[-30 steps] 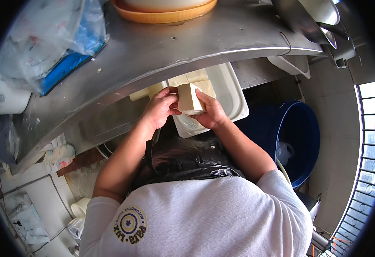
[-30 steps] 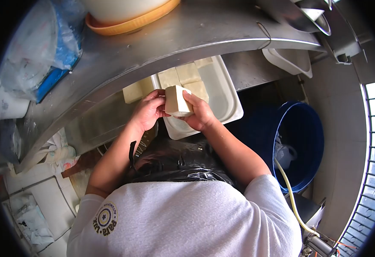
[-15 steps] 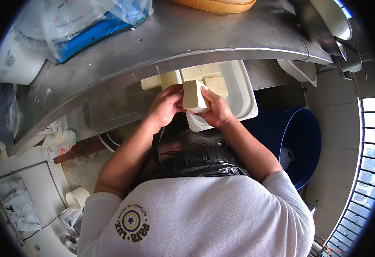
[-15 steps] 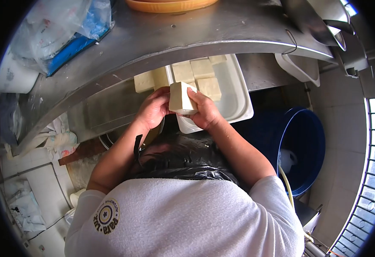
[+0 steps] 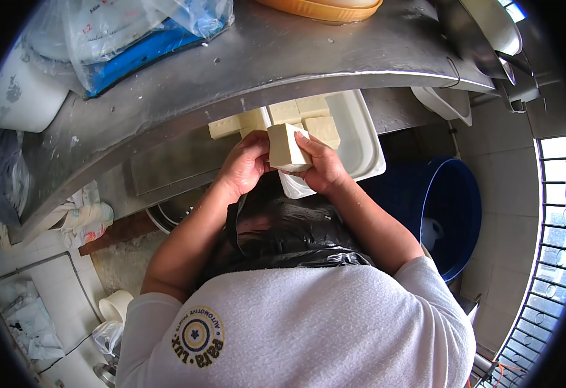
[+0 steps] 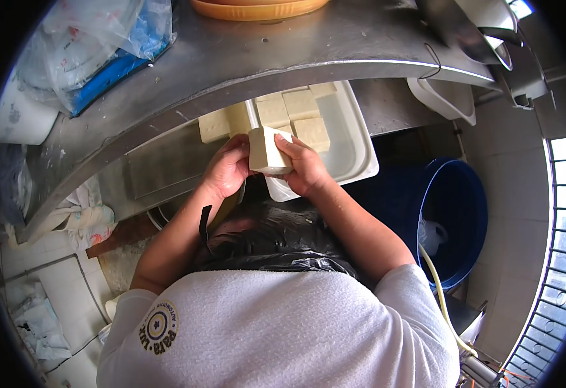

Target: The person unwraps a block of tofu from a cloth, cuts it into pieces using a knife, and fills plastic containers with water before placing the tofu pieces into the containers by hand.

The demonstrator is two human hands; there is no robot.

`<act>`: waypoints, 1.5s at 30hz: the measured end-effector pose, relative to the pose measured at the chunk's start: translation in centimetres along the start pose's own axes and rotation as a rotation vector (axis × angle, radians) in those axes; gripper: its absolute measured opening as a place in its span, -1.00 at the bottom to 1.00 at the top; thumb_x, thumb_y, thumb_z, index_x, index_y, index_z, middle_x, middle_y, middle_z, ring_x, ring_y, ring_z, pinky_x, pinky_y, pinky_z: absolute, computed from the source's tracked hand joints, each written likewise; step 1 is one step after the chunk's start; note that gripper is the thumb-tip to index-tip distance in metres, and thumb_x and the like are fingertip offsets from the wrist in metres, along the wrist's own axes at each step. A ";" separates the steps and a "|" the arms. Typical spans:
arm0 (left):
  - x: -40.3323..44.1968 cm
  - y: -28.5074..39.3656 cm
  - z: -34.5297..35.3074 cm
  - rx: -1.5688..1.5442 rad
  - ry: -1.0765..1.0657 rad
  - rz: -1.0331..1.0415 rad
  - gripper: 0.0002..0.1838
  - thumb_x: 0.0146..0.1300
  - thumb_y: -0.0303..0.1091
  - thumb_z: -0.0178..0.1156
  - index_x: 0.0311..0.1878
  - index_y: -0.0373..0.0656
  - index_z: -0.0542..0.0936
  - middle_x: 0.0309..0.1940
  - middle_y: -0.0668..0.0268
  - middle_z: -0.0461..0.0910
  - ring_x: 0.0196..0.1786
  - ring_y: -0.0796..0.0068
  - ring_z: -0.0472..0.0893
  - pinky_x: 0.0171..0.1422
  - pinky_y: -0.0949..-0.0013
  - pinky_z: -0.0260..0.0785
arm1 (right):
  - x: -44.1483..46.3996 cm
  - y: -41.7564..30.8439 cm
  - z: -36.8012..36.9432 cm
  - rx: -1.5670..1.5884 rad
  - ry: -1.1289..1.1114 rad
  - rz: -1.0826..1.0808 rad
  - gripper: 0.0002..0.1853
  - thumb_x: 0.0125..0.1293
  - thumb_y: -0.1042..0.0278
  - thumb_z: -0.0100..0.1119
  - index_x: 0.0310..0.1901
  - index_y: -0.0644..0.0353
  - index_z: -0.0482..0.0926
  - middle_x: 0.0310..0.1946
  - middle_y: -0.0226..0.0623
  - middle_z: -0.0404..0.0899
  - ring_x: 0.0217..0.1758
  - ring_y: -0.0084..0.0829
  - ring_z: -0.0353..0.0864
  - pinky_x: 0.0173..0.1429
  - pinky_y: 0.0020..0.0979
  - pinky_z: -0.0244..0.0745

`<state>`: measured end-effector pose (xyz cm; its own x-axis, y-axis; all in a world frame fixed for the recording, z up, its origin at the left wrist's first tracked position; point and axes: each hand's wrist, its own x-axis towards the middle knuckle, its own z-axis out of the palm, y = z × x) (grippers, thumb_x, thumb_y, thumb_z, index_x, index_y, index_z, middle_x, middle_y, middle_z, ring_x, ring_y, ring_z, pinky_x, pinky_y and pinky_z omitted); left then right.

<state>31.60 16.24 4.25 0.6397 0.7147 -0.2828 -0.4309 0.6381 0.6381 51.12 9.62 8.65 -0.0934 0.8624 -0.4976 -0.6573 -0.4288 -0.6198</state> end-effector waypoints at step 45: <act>-8.3 -0.9 -12.2 0.997 0.462 -0.016 -0.78 0.55 -0.20 0.27 -0.07 -0.15 0.55 -0.39 0.39 0.61 -0.40 0.64 0.59 -0.32 0.47 0.45 | 4.6 -7.4 -15.9 -1.447 0.718 -0.553 -0.50 0.47 0.18 0.23 0.33 0.28 0.55 0.00 0.14 0.76 0.08 0.08 0.77 0.19 -0.06 0.64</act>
<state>18.86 13.21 -2.72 0.2511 0.8796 -0.4041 0.4157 0.2790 0.8656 67.46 12.48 1.23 0.4918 0.8694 0.0476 0.7089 -0.3681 -0.6016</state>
